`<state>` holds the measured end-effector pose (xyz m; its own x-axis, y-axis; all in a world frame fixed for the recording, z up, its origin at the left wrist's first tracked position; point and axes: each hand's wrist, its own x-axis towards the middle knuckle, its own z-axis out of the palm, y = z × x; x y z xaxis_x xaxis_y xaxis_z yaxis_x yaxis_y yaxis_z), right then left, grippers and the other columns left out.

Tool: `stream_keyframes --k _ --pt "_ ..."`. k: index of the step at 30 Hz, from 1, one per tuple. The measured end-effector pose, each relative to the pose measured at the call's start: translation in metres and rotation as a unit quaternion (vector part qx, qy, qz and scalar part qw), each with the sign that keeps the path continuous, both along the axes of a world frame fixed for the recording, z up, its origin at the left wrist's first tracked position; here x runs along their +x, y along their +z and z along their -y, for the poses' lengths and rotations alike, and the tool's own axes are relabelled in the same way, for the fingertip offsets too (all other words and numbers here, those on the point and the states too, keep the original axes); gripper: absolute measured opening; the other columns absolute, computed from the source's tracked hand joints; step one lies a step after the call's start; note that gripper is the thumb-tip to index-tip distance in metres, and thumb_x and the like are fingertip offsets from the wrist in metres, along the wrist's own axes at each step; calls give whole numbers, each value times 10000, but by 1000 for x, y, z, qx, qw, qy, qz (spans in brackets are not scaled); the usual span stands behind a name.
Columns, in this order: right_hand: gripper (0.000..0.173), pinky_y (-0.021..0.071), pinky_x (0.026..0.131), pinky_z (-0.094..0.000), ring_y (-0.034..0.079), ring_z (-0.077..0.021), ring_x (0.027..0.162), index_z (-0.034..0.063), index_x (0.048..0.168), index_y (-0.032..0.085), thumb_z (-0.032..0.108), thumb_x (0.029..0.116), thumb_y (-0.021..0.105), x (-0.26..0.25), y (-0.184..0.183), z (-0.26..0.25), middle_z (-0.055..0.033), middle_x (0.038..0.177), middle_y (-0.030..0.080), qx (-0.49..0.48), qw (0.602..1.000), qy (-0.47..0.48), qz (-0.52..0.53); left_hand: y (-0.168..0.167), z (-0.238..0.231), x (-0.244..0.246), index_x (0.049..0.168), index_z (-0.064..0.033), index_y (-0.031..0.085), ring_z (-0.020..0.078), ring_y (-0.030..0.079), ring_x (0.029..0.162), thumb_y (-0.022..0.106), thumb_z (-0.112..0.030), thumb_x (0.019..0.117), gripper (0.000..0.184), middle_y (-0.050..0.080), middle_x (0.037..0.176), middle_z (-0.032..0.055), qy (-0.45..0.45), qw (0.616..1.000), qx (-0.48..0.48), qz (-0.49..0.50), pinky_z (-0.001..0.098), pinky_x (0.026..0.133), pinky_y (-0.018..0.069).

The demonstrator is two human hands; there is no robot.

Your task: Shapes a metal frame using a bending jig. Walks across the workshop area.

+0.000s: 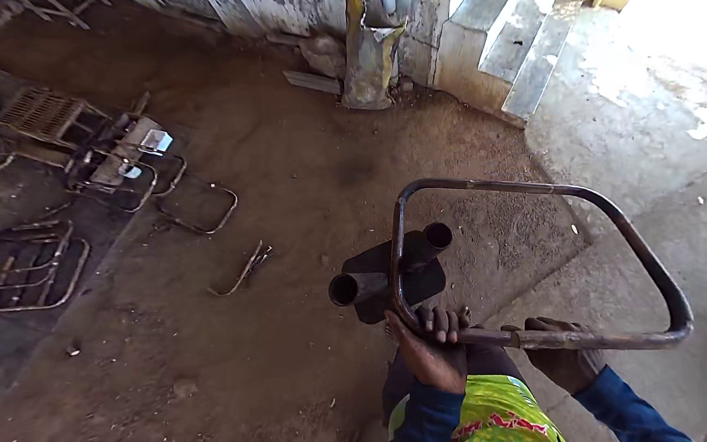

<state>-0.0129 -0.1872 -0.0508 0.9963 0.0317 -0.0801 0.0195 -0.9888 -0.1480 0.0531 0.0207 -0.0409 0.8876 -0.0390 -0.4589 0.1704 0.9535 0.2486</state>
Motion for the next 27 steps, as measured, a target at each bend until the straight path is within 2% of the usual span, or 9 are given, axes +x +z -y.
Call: stream_keyframes --k 2,5,7,14,18,20,23,25,27 --pt "345 530 475 -510 696 -275 597 143 704 649 436 883 614 -17 -5 -13 -61 643 645 7 999 -25 22 -5 -7 -3 583 -183 490 130 488 428 119 -811 955 819 406 466 -47 -28 1000 0 9 347 547 524" --pt "330 544 498 -555 712 -316 618 149 743 703 452 862 646 -41 -4 -38 -83 672 691 -21 995 -76 61 -2 -20 -4 575 -175 470 127 460 401 98 -819 948 832 390 456 -42 -68 998 6 -14 330 469 480" --pt "335 472 411 -537 663 -323 510 138 638 653 434 793 672 -51 2 -56 -89 570 633 -41 992 -108 55 1 -28 -3 576 -174 456 128 445 384 76 -808 955 831 374 449 -40 -95 995 10 -37 324 442 463" --pt "327 426 374 -494 608 -274 452 137 623 590 415 792 617 -86 0 -112 -54 545 577 1 980 -197 14 1 -56 -3 557 -182 428 130 422 374 89 -800 964 813 357 441 -34 -189 979 27 -70 330 432 448" --pt "333 425 371 -486 605 -262 450 144 628 593 430 795 621 -82 -1 -103 -46 545 575 7 982 -186 12 -3 -54 -3 554 -180 439 126 418 376 125 -807 962 812 359 445 -39 -181 982 10 -53 323 437 443" --pt "312 440 371 -506 621 -286 459 141 625 608 398 799 630 -63 -2 -76 -62 549 589 -13 989 -144 40 -8 -44 -3 568 -181 473 136 461 408 124 -803 963 815 394 459 -38 -162 987 1 -21 342 506 495" --pt "327 458 387 -529 645 -316 471 146 603 634 404 804 638 -28 0 -33 -81 525 603 -29 992 -72 101 -4 -34 1 674 -173 583 184 635 611 192 -805 960 796 551 578 -13 -156 986 17 60 443 803 587" --pt "286 488 419 -539 658 -298 506 150 621 647 384 784 667 -1 15 -12 -68 554 622 27 988 -46 147 19 -28 10 908 -158 727 245 720 874 441 -775 924 681 708 831 53 -148 980 42 125 494 936 569" --pt "294 528 469 -506 664 -238 547 146 652 648 384 824 664 25 43 8 -45 598 642 98 965 -39 238 44 -16 17 1164 -167 719 271 702 1095 569 -723 894 636 740 1105 96 -136 969 103 180 510 1007 547"
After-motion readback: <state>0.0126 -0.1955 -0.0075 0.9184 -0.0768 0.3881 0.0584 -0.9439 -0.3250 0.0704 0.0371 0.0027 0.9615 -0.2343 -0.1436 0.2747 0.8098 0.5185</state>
